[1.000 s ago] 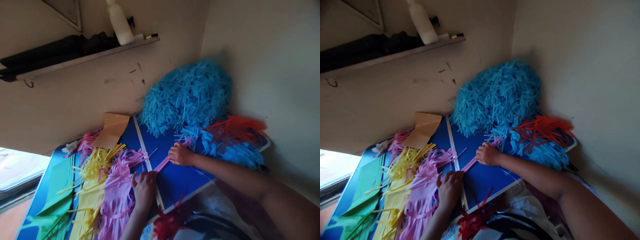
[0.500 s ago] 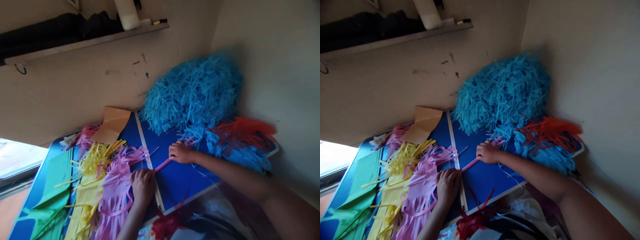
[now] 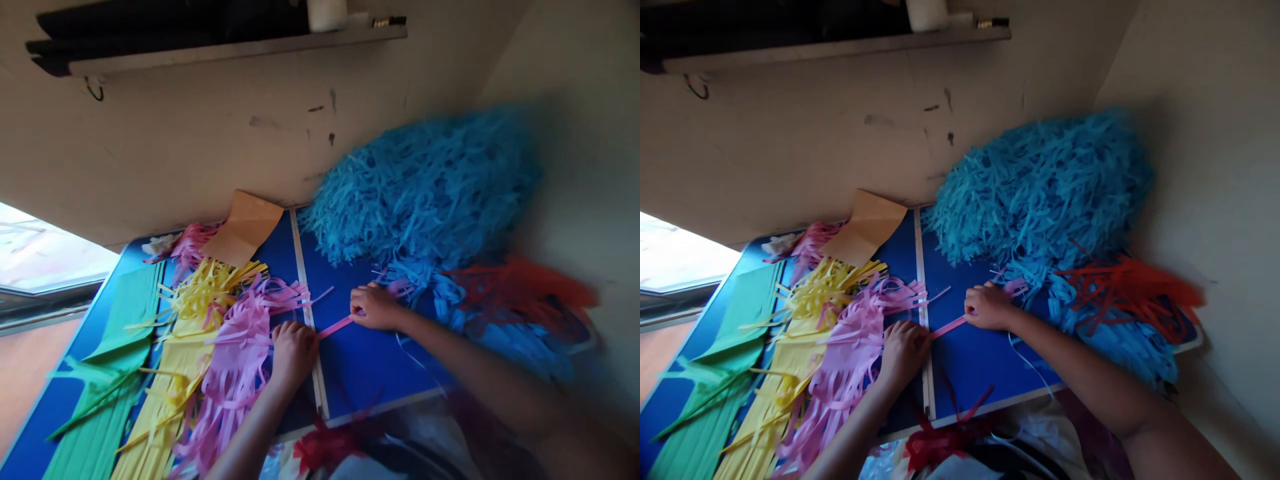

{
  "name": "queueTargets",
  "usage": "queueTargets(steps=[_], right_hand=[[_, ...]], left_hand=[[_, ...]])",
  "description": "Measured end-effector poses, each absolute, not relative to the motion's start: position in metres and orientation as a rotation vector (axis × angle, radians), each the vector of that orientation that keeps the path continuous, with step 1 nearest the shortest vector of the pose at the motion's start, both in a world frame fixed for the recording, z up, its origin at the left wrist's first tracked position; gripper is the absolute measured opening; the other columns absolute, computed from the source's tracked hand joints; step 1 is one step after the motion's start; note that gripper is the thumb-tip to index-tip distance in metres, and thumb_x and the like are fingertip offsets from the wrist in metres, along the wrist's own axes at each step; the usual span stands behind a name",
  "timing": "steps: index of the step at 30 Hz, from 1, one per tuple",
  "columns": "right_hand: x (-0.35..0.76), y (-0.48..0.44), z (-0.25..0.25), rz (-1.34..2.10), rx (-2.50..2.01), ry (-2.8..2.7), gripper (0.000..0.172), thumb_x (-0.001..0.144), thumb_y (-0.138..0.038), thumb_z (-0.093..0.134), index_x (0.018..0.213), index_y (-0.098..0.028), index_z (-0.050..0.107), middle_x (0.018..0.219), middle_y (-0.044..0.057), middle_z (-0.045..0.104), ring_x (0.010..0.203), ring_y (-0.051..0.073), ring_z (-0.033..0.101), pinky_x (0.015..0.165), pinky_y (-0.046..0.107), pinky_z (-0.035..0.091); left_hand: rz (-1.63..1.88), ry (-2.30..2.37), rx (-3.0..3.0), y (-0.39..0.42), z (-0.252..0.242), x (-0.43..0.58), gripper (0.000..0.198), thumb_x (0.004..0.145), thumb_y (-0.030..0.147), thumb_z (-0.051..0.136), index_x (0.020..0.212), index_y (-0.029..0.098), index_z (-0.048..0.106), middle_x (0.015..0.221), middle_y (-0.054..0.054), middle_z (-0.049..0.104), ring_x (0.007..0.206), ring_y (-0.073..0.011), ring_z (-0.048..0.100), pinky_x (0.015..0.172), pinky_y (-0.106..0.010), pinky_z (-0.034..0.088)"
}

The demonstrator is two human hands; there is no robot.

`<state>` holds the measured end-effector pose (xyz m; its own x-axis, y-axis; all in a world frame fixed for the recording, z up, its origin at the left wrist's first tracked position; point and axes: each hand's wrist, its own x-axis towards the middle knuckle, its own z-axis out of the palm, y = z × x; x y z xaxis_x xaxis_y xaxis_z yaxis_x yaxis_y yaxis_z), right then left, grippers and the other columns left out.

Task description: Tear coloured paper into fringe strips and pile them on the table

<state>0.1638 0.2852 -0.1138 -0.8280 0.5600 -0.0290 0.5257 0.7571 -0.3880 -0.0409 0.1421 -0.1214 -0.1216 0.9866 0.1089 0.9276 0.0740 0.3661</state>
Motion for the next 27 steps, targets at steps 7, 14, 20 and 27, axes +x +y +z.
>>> queueTargets(steps=[7, 14, 20, 27], right_hand=[[0.162, 0.288, -0.114, 0.606, -0.944, -2.861, 0.011, 0.08, -0.023, 0.069, 0.07, -0.018, 0.067, 0.083, 0.001, 0.067, 0.08, 0.016, 0.058, 0.073, 0.031, 0.029], [0.164, 0.277, -0.107, 0.292, -0.573, -2.916, 0.006, 0.088, -0.024, 0.065, 0.088, -0.024, 0.071, 0.103, 0.004, 0.068, 0.103, 0.024, 0.051, 0.088, 0.042, 0.026], [0.147, 0.268, -0.115, 0.036, -0.222, -2.928, 0.014, 0.093, -0.022, 0.06, 0.082, -0.02, 0.068, 0.089, 0.003, 0.068, 0.095, 0.022, 0.049, 0.09, 0.043, 0.026], [0.139, 0.264, -0.116, 0.005, -0.358, -2.923, 0.015, 0.09, -0.024, 0.061, 0.078, -0.016, 0.066, 0.083, 0.006, 0.066, 0.088, 0.021, 0.051, 0.085, 0.041, 0.029]], left_hand=[[0.382, 2.199, 1.985, 0.143, -0.112, -0.04, 0.015, 0.084, 0.025, 0.059, 0.073, 0.022, 0.069, 0.077, -0.005, 0.067, 0.085, -0.0251, 0.059, 0.08, -0.04, 0.037], [0.357, 1.991, 2.306, 0.141, -0.1, -0.033, 0.027, 0.089, 0.017, 0.057, 0.09, 0.037, 0.075, 0.101, -0.002, 0.07, 0.105, -0.0273, 0.054, 0.098, -0.049, 0.029], [0.355, 1.949, 2.425, 0.146, -0.098, -0.035, 0.027, 0.088, 0.015, 0.058, 0.09, 0.035, 0.075, 0.1, -0.001, 0.071, 0.106, -0.0272, 0.054, 0.097, -0.05, 0.029], [0.452, 2.004, 2.513, 0.149, -0.106, -0.027, 0.009, 0.086, 0.02, 0.063, 0.083, 0.024, 0.07, 0.085, -0.002, 0.071, 0.097, -0.0236, 0.058, 0.1, -0.048, 0.029]])
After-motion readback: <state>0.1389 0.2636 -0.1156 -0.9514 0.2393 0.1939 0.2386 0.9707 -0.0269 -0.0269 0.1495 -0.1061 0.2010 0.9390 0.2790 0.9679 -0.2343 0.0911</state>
